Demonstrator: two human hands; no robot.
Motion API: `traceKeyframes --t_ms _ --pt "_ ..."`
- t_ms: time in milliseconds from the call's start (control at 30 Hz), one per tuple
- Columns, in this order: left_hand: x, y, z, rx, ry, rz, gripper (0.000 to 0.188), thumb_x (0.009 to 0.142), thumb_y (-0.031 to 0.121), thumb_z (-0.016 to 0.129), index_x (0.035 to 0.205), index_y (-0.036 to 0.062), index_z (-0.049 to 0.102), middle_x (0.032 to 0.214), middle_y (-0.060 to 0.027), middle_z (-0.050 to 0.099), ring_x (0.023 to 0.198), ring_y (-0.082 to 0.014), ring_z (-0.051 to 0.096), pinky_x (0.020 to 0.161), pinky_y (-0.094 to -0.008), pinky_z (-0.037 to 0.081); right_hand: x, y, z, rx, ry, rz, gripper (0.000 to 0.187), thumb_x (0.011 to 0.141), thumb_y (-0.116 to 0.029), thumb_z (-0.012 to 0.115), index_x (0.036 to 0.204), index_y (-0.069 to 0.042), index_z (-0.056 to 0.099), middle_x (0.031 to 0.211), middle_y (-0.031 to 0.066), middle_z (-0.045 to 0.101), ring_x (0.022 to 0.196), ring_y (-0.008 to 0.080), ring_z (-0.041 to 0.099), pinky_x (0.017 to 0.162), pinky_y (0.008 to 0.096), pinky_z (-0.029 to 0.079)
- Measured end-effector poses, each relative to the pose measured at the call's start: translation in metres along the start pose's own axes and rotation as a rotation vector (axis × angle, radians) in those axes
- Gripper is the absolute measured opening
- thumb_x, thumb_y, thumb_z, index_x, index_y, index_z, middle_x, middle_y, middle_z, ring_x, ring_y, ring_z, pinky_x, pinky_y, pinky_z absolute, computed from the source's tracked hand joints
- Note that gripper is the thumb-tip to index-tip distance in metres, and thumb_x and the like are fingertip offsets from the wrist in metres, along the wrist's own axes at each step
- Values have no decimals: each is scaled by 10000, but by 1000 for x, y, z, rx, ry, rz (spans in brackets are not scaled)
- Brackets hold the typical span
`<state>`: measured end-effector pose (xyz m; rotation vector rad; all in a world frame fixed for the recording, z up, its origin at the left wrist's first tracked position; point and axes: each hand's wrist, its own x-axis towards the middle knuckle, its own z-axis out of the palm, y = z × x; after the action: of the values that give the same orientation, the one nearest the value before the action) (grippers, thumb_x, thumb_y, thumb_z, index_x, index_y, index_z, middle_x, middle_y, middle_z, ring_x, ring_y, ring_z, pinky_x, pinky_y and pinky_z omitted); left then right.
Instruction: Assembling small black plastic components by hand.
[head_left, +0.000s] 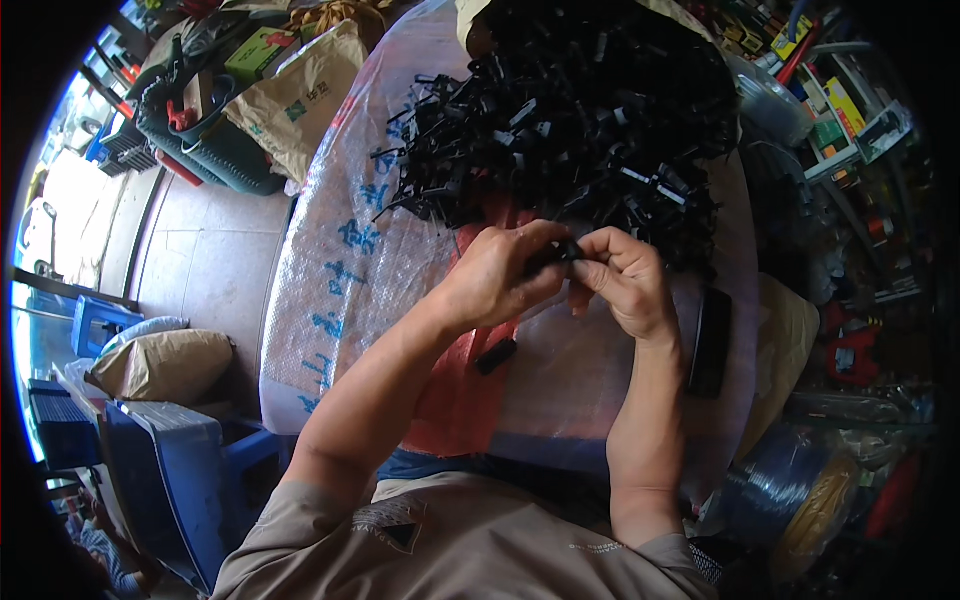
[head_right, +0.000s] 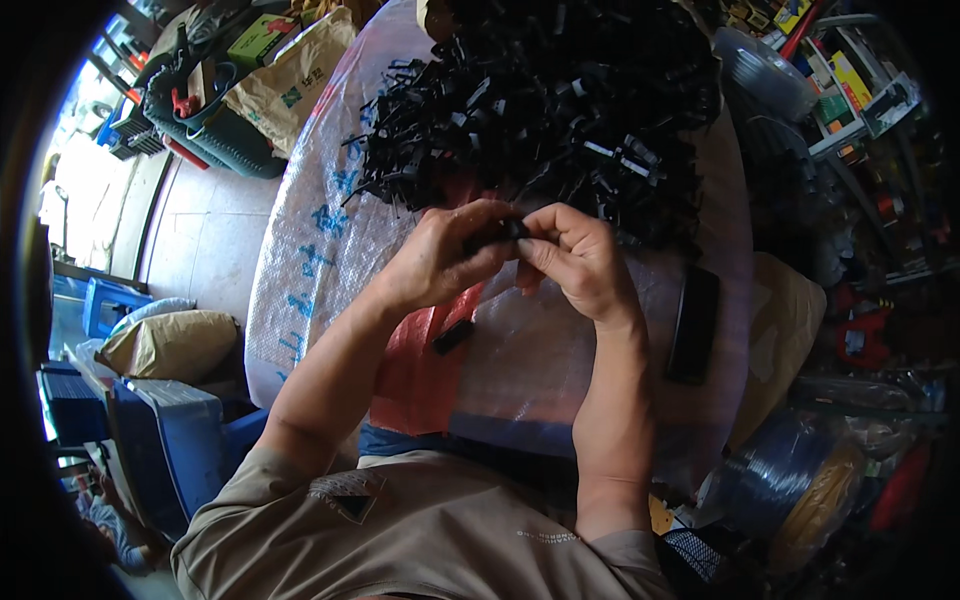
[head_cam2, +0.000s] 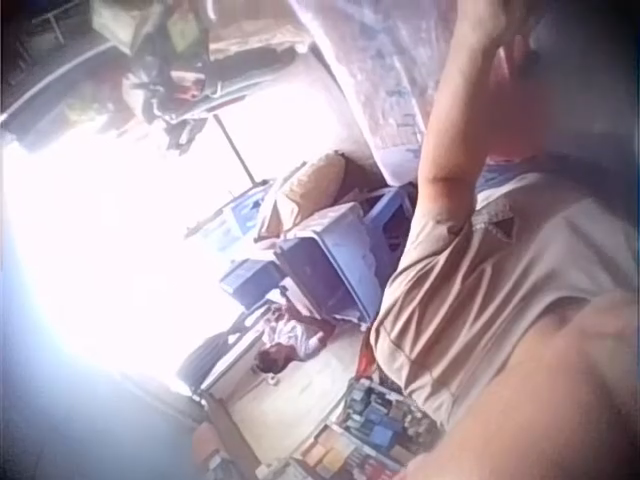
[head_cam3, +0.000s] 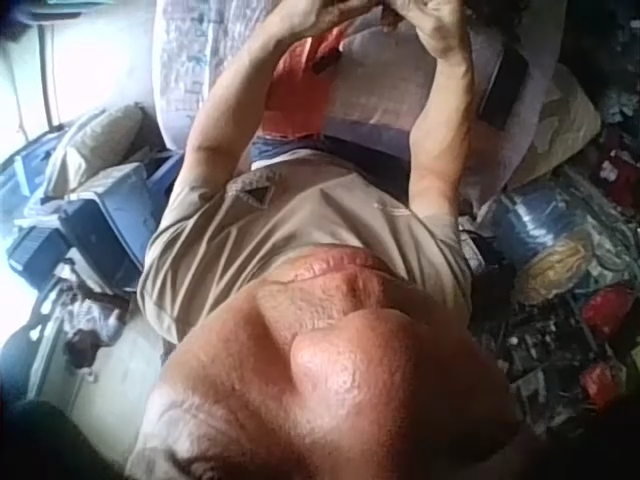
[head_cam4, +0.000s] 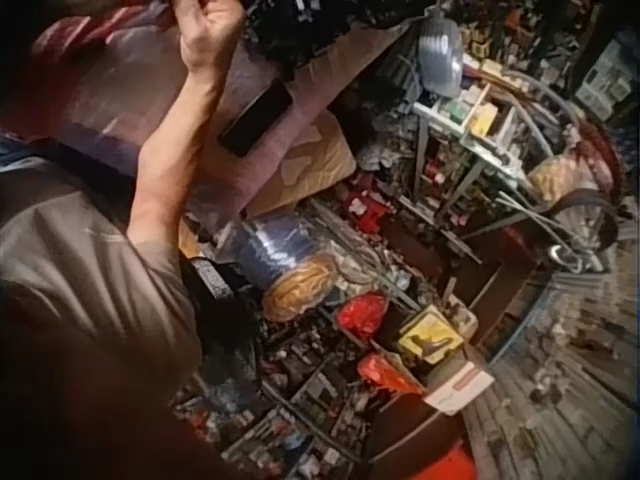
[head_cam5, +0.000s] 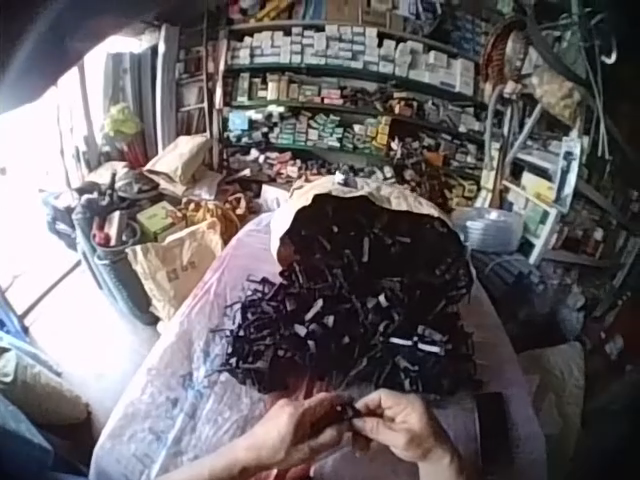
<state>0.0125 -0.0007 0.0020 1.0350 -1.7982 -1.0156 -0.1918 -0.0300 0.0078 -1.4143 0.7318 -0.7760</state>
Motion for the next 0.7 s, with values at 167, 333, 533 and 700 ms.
traceKeyframes --t_ms 167,333,533,700 --pt "1 0 8 0 12 48 318 837 177 622 1050 -50 557 805 -169 648 762 -262 644 677 -343 505 -4 -6 4 -20 -2 32 83 911 -37 591 969 22 596 733 60 641 631 96 607 588 224 498" --pt "-1 8 10 143 96 78 234 802 175 642 911 -22 578 708 -175 652 671 -352 664 592 -378 512 -5 -4 11 -94 3 -5 52 903 -11 569 938 22 588 692 47 627 597 81 588 552 224 484" --pt "-1 7 12 95 131 84 331 777 152 660 1040 -35 588 798 -189 657 734 -338 674 638 -367 522 -6 -1 14 -82 35 -60 63 891 3 569 950 19 586 672 23 608 586 61 561 537 216 466" --pt "-3 1 -1 -138 134 112 414 783 4 526 1196 -26 539 957 -65 641 897 -152 608 801 -286 494 -3 -6 28 -147 73 -172 114 892 6 573 1003 14 602 739 0 604 663 29 540 586 199 443"
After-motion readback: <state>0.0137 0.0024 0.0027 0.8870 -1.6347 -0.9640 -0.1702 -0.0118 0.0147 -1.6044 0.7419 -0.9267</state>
